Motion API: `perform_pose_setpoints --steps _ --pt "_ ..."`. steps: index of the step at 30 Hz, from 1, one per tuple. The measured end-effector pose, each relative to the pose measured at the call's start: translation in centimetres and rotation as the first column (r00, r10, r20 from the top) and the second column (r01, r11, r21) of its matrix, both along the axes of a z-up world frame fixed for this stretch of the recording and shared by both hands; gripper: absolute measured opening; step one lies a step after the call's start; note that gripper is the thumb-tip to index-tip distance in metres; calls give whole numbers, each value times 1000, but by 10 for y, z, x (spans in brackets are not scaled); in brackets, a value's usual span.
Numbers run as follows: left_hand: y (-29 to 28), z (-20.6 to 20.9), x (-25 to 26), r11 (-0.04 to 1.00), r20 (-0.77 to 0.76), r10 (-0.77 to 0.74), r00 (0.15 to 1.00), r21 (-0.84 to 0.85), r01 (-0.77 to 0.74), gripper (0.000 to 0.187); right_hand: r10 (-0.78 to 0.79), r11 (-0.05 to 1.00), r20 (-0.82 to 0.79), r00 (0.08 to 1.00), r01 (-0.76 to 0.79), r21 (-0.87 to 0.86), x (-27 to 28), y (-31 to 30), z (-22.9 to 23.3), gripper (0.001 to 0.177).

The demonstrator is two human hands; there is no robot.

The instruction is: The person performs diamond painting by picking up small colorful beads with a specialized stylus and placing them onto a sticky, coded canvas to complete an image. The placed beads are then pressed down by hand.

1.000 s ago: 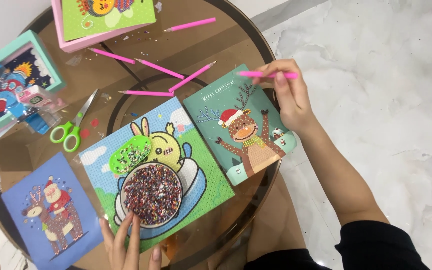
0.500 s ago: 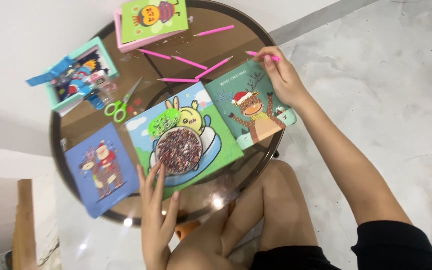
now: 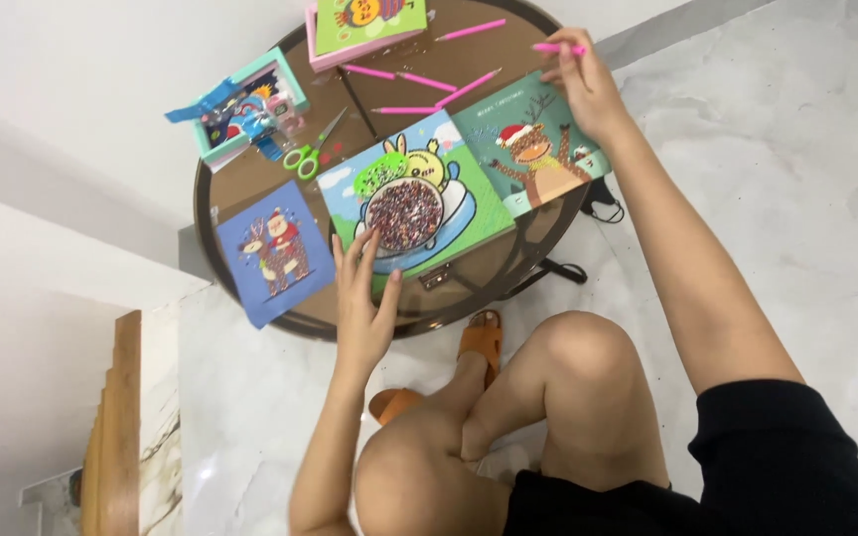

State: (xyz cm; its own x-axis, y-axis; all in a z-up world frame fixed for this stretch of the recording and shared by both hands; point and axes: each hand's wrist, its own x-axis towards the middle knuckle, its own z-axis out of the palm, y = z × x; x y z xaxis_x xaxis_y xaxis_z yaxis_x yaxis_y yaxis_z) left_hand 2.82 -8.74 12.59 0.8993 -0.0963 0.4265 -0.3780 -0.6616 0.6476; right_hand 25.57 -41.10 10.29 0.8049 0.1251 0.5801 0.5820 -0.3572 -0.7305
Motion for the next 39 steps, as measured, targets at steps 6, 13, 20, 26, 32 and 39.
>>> perform_pose_setpoints --steps 6,13,20,26,32,39 --pt "8 -3 4 997 8 -57 998 -51 57 43 -28 999 2 1000 28 -37 -4 2 3 42" --pt "5 3 0 993 20 -84 996 -85 85 37 -36 997 3 999 36 -62 -4 1 0 37" --pt "2 7 -6 962 -6 -12 1000 -274 10 34 -42 999 6 999 43 -33 -19 1 2 31" --pt "-5 16 -2 985 -12 33 999 -167 -34 36 -97 989 -81 992 87 -116 -35 8 23 38" --pt "-15 7 -1 987 65 158 985 32 -160 39 -65 988 -80 995 53 -144 -37 4 29 35" --pt "-1 7 -38 962 372 254 893 -189 -195 14 47 999 61 997 -48 19 -77 19 60 29"
